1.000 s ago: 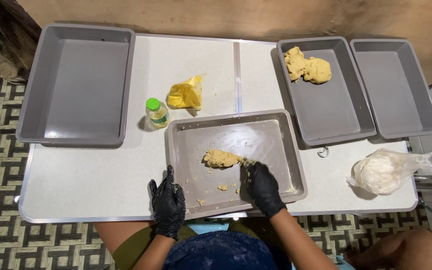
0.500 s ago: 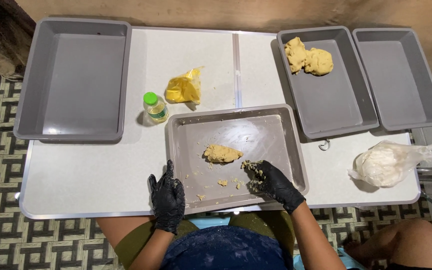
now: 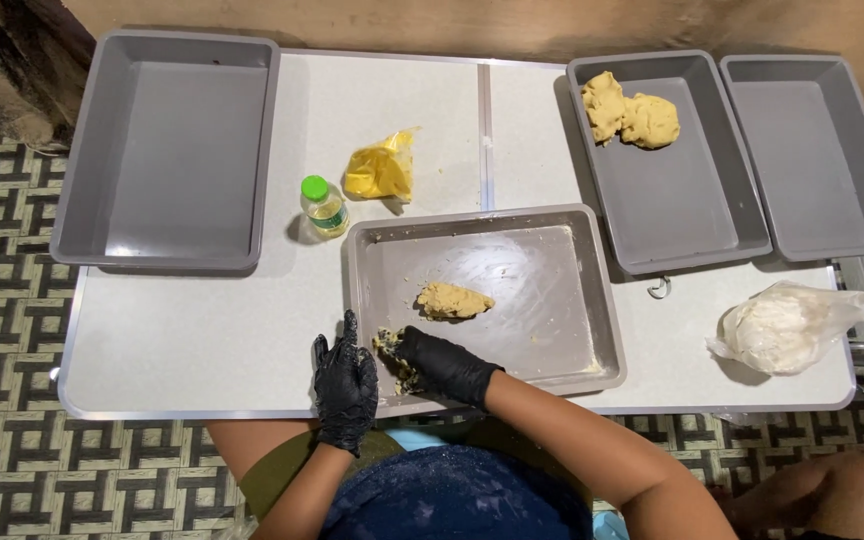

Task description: Kneading a small batch of dough in a metal tray while occasionally adding liquid from a bottle.

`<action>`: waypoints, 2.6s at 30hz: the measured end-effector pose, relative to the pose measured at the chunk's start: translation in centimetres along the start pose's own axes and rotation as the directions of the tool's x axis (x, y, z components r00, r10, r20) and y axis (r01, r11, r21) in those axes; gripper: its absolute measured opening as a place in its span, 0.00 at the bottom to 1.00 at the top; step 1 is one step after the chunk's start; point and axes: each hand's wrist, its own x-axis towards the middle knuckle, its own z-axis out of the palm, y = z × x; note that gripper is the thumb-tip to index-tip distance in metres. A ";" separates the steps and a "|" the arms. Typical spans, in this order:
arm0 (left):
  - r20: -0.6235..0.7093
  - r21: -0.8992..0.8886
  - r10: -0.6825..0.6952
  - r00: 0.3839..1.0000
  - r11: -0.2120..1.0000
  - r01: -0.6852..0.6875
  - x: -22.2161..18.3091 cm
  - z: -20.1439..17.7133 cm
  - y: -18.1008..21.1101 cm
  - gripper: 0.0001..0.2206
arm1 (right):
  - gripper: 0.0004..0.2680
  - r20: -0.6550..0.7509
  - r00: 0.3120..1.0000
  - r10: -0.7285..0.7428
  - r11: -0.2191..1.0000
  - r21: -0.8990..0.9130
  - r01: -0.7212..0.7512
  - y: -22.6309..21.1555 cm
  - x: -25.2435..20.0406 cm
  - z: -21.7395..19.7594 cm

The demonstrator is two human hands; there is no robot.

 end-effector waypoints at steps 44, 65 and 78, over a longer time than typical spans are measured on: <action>0.095 -0.079 0.006 0.995 0.997 0.001 -0.9 0.3 -1.6 0.24 | 0.18 0.404 0.522 -0.751 0.028 -0.771 0.636 4.9 9.7 -2.0; 0.061 -0.128 -0.026 0.998 0.991 0.033 -1.7 1.2 -2.0 0.22 | 0.15 -0.025 0.880 -0.474 0.720 -0.587 0.371 0.3 9.2 -5.9; 0.100 -0.116 -0.053 0.994 0.991 0.064 -0.9 1.3 -1.6 0.23 | 0.15 0.415 0.602 -0.682 0.114 -0.752 0.649 3.7 7.8 -1.8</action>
